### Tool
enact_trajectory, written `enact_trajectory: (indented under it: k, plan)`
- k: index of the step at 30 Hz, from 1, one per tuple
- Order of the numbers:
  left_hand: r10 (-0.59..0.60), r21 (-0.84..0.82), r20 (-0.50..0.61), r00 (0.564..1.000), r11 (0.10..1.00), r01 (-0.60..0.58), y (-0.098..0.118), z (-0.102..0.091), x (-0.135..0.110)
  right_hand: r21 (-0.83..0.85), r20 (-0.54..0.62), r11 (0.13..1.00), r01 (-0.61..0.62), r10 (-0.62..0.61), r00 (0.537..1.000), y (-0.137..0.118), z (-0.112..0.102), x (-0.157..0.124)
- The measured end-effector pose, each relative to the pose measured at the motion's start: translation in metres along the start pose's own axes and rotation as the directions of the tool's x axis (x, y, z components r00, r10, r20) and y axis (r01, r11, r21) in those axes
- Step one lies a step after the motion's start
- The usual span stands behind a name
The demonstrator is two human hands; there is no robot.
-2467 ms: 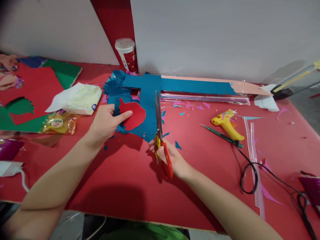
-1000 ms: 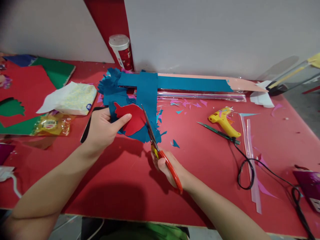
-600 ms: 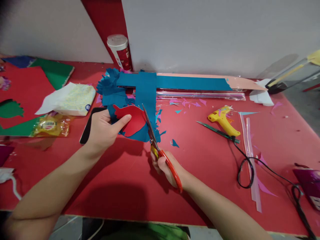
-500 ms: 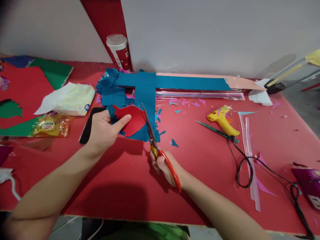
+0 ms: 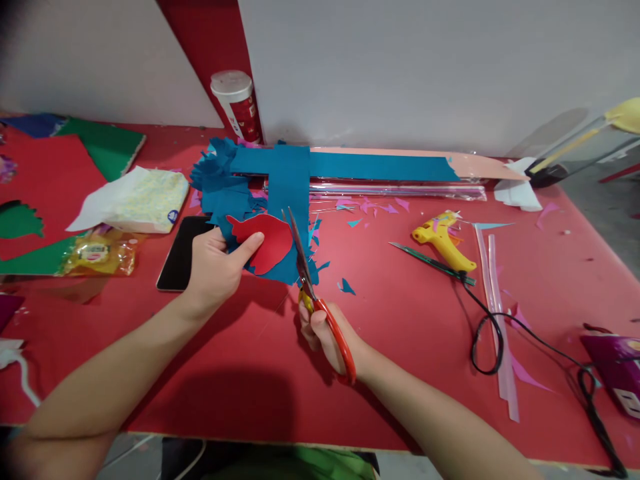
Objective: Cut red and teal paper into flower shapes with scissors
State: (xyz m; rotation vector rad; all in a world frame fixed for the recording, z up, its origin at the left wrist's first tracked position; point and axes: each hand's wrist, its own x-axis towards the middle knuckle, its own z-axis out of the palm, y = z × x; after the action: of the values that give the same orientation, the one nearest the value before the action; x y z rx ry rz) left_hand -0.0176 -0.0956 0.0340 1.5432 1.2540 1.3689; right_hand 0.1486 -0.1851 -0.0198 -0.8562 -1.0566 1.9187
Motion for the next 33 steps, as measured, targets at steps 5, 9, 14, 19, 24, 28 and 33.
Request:
enact_trajectory:
  k: [5,9,14,19,24,28,33]
  plan:
    - [-0.023,-0.032,-0.009,1.000,0.999,0.023,-0.001,0.001,-0.001,-0.023,-0.021,1.000,0.007,-0.007,1.000,0.001,0.000,0.000]
    - [-0.031,-0.060,-0.009,0.999,0.998,0.031,-0.003,0.001,0.000,-0.038,-0.027,0.999,-0.006,0.005,1.000,0.000,0.000,0.000]
    - [-0.013,0.000,-0.016,1.000,1.000,0.013,0.000,0.000,0.001,-0.038,-0.054,0.999,-0.034,0.032,0.998,-0.006,0.002,0.000]
    - [-0.004,0.017,-0.009,1.000,1.000,0.005,0.002,-0.001,0.001,-0.018,-0.058,0.998,-0.056,0.055,0.997,-0.007,0.003,0.000]
    - [0.015,0.049,-0.002,1.000,0.999,-0.015,0.005,-0.004,0.002,-0.031,-0.063,0.998,-0.060,0.058,0.996,-0.006,0.001,-0.001]
    - [0.038,0.087,0.028,0.999,0.995,-0.040,0.011,-0.008,0.003,-0.024,-0.044,0.998,-0.057,0.056,0.997,-0.006,0.000,-0.001]
    - [0.040,0.131,0.045,0.998,0.990,-0.045,0.014,-0.011,0.005,-0.063,-0.042,0.997,-0.046,0.043,0.998,-0.011,0.003,-0.001]
